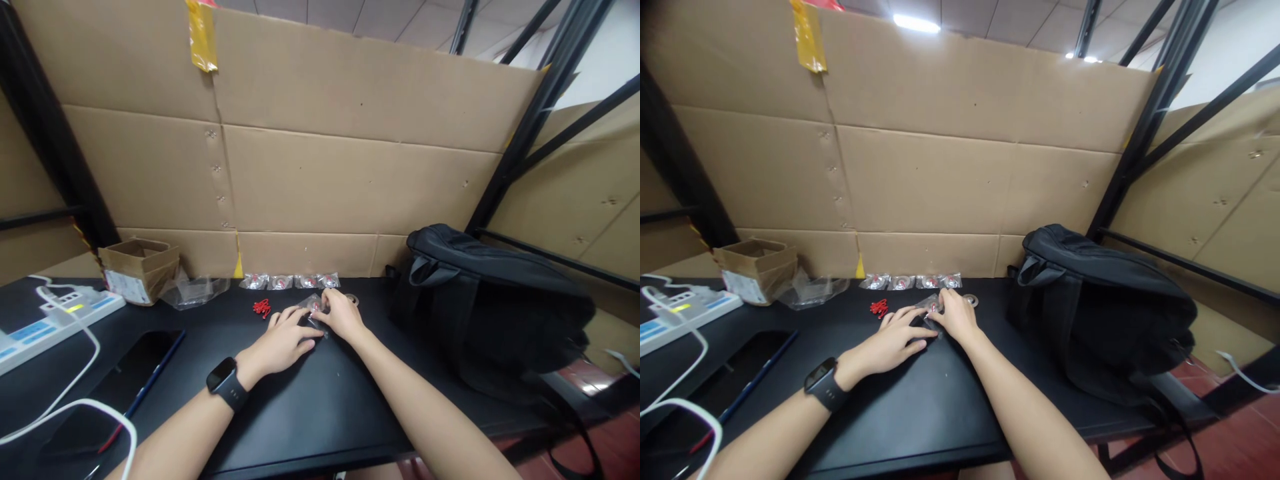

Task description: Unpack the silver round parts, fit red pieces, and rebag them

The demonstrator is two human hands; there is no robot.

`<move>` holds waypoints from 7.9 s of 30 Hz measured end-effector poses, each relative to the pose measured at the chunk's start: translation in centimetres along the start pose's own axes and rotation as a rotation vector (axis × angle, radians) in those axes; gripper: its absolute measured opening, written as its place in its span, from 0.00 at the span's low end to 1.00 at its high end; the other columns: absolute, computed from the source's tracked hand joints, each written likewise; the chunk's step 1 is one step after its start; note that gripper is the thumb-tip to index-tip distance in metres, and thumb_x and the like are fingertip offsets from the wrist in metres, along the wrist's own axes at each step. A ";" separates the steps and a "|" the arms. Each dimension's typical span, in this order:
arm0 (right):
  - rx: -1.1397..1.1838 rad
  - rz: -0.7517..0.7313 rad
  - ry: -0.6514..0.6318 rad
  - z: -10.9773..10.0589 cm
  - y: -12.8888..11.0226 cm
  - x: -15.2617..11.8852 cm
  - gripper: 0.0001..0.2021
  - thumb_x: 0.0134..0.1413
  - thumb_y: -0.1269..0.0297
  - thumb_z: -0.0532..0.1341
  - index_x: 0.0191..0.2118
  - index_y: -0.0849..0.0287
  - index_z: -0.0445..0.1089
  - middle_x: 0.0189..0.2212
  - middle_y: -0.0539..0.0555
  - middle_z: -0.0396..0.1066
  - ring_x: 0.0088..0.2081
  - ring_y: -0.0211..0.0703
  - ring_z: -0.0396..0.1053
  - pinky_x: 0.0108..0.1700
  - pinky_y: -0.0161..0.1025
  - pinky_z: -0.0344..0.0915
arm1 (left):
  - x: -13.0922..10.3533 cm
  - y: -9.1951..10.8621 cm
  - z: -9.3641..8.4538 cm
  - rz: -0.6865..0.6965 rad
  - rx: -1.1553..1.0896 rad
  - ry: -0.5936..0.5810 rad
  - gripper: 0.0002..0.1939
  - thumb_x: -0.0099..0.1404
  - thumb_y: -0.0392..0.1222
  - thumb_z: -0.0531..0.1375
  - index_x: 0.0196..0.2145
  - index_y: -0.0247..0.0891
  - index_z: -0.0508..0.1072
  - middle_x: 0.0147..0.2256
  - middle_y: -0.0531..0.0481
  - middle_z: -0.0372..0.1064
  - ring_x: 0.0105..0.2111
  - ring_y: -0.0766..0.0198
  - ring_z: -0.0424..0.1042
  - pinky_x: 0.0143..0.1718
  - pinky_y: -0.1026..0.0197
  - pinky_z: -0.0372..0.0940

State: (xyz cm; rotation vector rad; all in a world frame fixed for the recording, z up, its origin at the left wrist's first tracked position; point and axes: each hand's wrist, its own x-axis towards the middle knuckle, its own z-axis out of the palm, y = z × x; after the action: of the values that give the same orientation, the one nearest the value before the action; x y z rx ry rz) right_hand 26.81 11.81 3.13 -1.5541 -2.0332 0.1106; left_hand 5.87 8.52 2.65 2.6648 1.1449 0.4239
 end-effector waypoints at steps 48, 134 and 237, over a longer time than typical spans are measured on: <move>0.084 -0.389 -0.154 -2.8 -0.2 -1.2 0.16 0.48 0.66 0.68 0.45 0.53 0.74 0.54 0.57 0.68 0.57 0.55 0.60 0.57 0.50 0.56 | 1.9 -0.2 0.0 -0.499 -0.095 0.361 0.17 0.65 0.50 0.57 0.24 0.42 0.79 0.44 0.46 0.71 0.48 0.48 0.62 0.47 0.45 0.59; 0.083 0.021 -0.096 -2.9 8.5 0.6 0.17 0.52 0.69 0.63 0.49 0.54 0.74 0.46 0.56 0.75 0.48 0.50 0.72 0.54 0.45 0.63 | -2.6 -9.2 -7.3 -0.617 0.200 0.253 0.20 0.66 0.45 0.55 0.55 0.44 0.70 0.52 0.40 0.71 0.53 0.45 0.66 0.52 0.44 0.56; 1.174 0.034 -0.054 -0.1 -4.0 -1.5 0.26 0.36 0.60 0.77 0.43 0.56 0.70 0.50 0.61 0.76 0.48 0.57 0.77 0.47 0.50 0.75 | 0.8 -1.1 -2.1 -0.092 -0.091 0.529 0.10 0.70 0.45 0.57 0.35 0.44 0.78 0.45 0.47 0.71 0.51 0.53 0.62 0.47 0.50 0.53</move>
State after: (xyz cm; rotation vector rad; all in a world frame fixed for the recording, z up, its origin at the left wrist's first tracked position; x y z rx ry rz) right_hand 23.68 9.13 4.20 -0.7997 -1.4456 1.1289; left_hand 4.93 9.97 4.39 2.4746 1.3310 1.1818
